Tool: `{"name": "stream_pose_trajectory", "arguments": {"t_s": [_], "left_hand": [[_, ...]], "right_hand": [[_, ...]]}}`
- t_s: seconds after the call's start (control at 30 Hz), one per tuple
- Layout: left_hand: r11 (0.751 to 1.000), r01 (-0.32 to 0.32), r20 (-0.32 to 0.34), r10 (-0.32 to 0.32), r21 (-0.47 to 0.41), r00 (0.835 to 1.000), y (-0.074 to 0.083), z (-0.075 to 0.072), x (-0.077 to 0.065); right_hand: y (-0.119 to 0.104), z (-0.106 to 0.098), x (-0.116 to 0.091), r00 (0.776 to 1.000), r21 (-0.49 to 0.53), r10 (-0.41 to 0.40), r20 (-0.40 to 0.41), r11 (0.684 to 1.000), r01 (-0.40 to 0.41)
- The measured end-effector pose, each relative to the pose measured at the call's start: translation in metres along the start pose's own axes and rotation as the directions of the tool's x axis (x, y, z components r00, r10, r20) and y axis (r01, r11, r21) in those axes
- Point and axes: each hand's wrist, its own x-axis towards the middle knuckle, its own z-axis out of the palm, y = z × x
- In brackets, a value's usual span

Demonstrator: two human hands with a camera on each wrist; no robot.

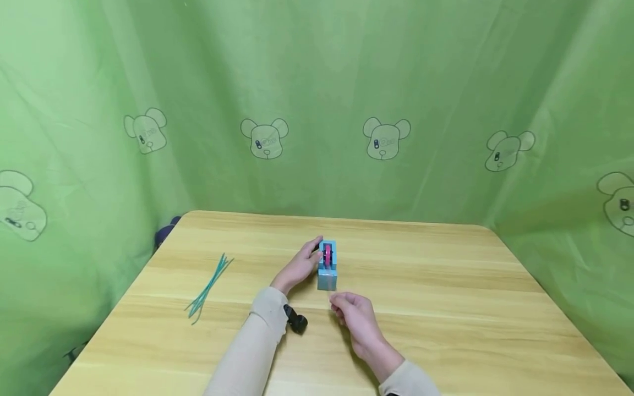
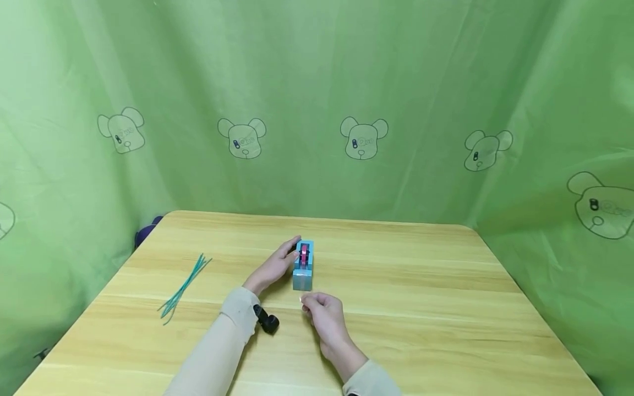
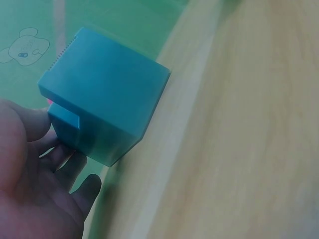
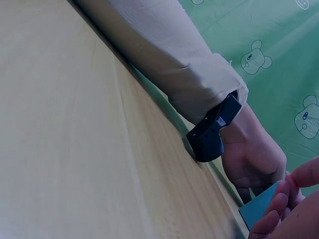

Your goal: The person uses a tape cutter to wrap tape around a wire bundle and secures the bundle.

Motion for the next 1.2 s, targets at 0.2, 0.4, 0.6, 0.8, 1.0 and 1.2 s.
{"name": "stream_pose_trajectory", "arguments": {"t_s": [0.2, 0.4, 0.6, 0.8, 1.0, 1.2], "left_hand": [[1.0, 0.0, -0.001, 0.0, 0.003, 1.0, 0.001, -0.001, 0.001], [1.0, -0.006, -0.008, 0.006, 0.012, 1.0, 0.003, -0.001, 0.001], [1.0, -0.001, -0.002, 0.001, 0.016, 1.0, 0.002, -0.001, 0.0], [1.0, -0.001, -0.014, 0.001, 0.025, 1.0, 0.002, -0.002, -0.001], [1.0, -0.012, -0.018, 0.012, 0.027, 1.0, 0.001, -0.003, 0.0], [0.999, -0.007, -0.02, 0.008, 0.032, 1.0, 0.002, -0.001, 0.0]], "right_hand": [[0.0, 0.001, -0.005, 1.0, 0.002, 0.002, 0.009, 1.0, -0.002], [0.0, 0.002, -0.011, 1.0, -0.021, -0.028, -0.006, 0.999, 0.028], [0.005, 0.004, -0.017, 0.998, -0.073, -0.049, -0.031, 0.996, 0.047], [0.007, 0.004, -0.022, 0.999, -0.067, -0.018, -0.028, 0.998, 0.016], [0.007, 0.003, -0.026, 1.0, -0.057, -0.015, -0.016, 0.998, 0.014], [0.006, 0.001, -0.031, 1.0, -0.031, -0.014, -0.009, 0.999, 0.014]]}}
